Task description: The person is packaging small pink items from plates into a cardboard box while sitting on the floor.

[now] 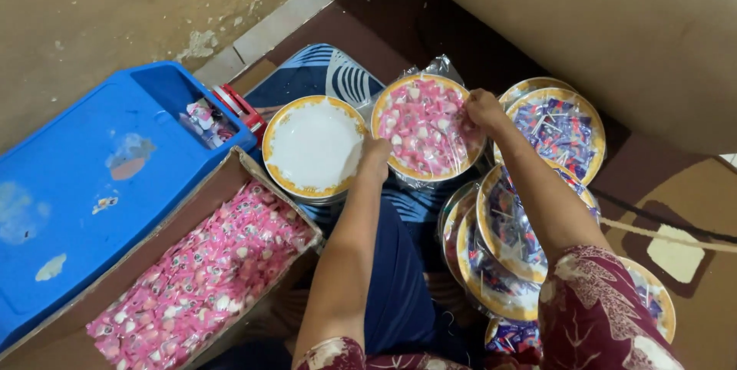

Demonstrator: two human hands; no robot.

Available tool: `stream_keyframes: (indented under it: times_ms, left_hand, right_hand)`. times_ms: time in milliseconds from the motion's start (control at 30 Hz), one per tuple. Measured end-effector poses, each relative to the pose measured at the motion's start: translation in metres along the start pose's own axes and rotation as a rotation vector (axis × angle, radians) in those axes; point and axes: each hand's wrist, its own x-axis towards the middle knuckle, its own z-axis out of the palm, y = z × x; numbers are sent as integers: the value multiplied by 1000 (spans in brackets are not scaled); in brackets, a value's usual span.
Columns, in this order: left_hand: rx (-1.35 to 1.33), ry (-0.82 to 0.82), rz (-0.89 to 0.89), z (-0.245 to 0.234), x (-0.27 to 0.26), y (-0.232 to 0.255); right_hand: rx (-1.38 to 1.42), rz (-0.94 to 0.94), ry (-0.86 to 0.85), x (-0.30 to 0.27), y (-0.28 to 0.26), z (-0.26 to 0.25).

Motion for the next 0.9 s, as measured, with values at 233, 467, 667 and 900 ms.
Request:
stream_keyframes:
  times_ms: [233,467,667,900]
  left_hand:
    - [287,3,-128,9,44,-34]
    - [225,-32,-42,-4,-1,-4]
    - [97,-49,39,-22,-53,26]
    - [73,-108,154,-16,-30,27]
  right_hand:
    - [-202,14,-58,20,10,25]
    - [-234,7,3,-40,-47,2]
    - [-277,-72,60,-56,-60,-5]
    - [-285,-69,66,-40,-63,-5]
